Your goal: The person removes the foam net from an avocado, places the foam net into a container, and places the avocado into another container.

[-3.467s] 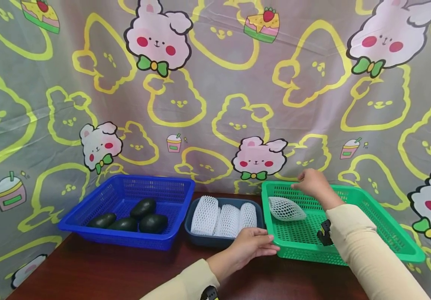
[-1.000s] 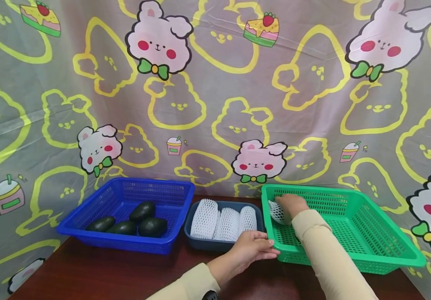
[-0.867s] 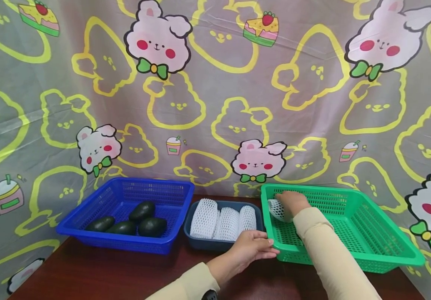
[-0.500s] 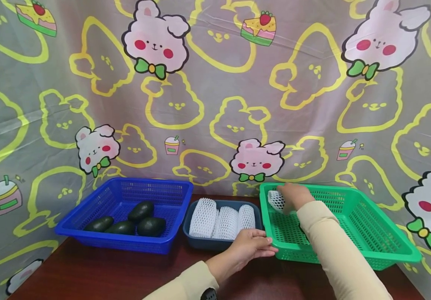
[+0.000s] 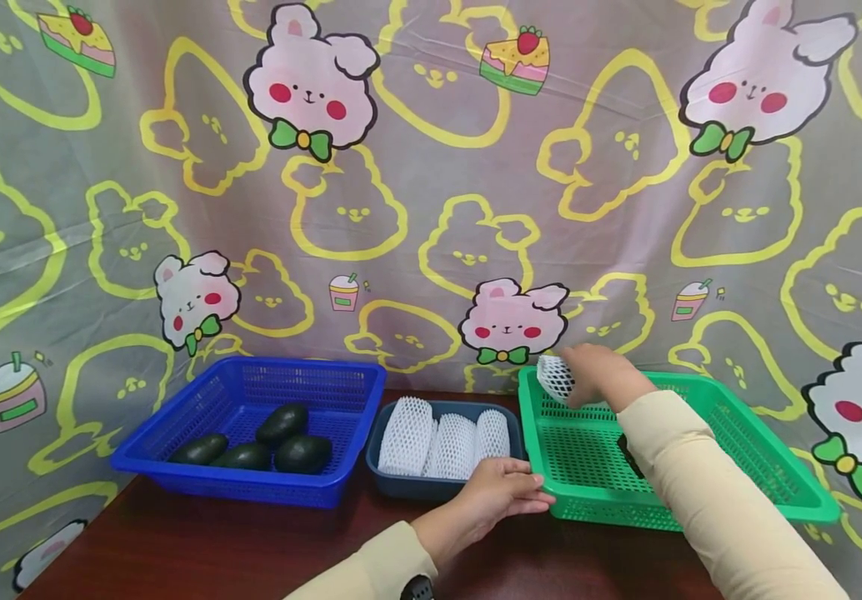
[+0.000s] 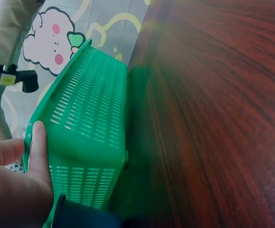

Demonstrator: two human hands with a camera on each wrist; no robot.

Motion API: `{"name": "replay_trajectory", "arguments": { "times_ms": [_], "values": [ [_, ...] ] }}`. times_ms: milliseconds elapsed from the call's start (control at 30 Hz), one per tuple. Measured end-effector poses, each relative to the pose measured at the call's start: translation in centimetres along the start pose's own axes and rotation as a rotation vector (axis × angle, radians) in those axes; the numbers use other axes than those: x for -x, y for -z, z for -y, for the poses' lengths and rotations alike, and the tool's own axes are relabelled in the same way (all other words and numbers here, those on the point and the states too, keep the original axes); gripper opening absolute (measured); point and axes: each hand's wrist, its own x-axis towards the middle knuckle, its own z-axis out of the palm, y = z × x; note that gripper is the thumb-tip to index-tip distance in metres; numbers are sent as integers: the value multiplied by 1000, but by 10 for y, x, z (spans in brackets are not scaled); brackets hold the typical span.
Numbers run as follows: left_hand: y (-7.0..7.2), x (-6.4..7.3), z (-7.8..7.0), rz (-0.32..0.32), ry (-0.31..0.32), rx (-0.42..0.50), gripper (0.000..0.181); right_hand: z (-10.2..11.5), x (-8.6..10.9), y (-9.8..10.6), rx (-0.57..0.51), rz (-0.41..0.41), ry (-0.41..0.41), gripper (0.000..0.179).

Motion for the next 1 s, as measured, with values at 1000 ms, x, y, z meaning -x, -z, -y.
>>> {"name": "replay_trajectory", "arguments": {
  "times_ms": [1000],
  "values": [
    [30,28,-20,55,-40,-76,22,66,85,22,-94,-356,110,73]
  ]
}}
